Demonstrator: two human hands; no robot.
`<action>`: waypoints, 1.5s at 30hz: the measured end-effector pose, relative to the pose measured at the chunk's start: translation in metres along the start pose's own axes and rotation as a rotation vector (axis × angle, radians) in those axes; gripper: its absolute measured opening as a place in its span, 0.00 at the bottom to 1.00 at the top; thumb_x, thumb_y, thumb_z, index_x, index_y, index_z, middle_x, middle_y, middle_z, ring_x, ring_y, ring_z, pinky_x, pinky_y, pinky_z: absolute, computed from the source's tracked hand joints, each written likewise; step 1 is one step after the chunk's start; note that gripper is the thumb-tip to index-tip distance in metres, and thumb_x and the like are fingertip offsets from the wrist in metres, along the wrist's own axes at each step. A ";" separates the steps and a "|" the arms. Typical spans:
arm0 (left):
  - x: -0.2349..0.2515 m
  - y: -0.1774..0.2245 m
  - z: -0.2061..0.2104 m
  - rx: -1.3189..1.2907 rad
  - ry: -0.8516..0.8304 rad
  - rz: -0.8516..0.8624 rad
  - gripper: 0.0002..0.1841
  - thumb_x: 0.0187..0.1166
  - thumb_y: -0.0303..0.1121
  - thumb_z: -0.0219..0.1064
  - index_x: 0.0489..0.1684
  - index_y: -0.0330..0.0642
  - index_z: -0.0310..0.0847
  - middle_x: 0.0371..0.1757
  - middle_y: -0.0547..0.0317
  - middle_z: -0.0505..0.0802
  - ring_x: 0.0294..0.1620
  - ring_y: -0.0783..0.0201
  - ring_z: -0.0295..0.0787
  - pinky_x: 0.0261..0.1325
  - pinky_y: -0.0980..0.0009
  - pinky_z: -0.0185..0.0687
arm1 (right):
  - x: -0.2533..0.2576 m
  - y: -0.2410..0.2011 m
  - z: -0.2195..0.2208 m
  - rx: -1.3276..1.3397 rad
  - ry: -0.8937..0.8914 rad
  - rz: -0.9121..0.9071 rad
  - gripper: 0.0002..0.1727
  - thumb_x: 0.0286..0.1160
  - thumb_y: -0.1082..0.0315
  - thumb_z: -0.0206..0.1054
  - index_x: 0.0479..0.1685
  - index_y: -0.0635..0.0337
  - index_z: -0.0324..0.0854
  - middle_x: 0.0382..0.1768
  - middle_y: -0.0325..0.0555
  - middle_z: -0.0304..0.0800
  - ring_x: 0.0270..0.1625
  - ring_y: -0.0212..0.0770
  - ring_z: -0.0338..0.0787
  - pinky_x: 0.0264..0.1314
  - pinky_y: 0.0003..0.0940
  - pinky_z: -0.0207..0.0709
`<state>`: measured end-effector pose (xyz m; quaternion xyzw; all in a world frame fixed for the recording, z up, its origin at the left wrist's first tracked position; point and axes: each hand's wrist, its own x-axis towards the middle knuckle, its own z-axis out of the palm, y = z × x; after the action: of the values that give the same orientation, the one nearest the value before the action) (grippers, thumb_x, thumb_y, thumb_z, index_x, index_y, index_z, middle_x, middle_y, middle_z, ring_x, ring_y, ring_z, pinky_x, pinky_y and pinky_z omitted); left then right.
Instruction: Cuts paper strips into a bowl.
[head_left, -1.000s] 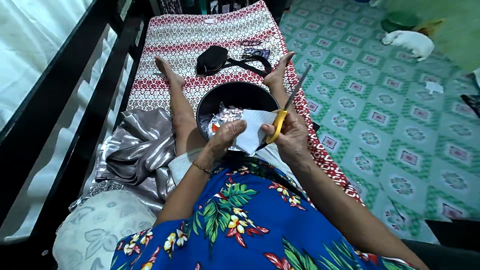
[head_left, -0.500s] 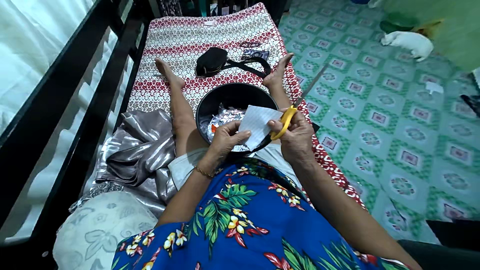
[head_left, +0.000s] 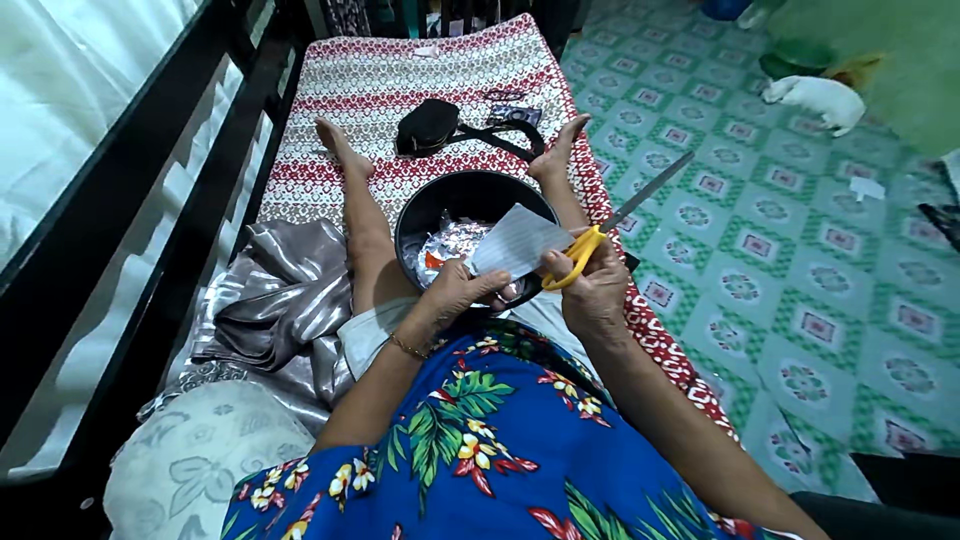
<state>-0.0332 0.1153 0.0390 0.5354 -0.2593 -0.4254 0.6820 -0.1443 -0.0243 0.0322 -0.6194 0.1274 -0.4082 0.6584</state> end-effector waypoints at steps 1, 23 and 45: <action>0.001 0.001 0.000 0.012 -0.008 0.013 0.07 0.82 0.17 0.60 0.38 0.36 0.82 0.25 0.64 0.94 0.25 0.74 0.91 0.37 0.77 0.90 | 0.000 0.000 -0.001 -0.004 -0.009 -0.003 0.20 0.64 0.80 0.71 0.53 0.51 0.75 0.36 0.20 0.91 0.37 0.21 0.91 0.45 0.22 0.89; -0.007 -0.014 -0.004 0.023 -0.036 0.175 0.10 0.77 0.22 0.68 0.52 0.43 0.82 0.36 0.66 0.96 0.33 0.75 0.93 0.46 0.77 0.90 | -0.004 -0.001 -0.008 -0.092 -0.102 0.061 0.20 0.64 0.81 0.72 0.53 0.53 0.76 0.33 0.22 0.90 0.33 0.20 0.89 0.42 0.20 0.87; 0.005 -0.014 0.000 0.038 0.463 0.284 0.02 0.81 0.24 0.68 0.44 0.40 0.81 0.24 0.66 0.93 0.20 0.75 0.89 0.30 0.80 0.88 | -0.043 -0.025 -0.037 -0.528 -0.606 0.507 0.25 0.79 0.53 0.63 0.58 0.69 0.78 0.29 0.29 0.83 0.30 0.18 0.81 0.37 0.17 0.77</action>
<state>-0.0349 0.1103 0.0248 0.5892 -0.1768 -0.1869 0.7659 -0.2059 -0.0188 0.0329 -0.8062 0.1760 0.0107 0.5647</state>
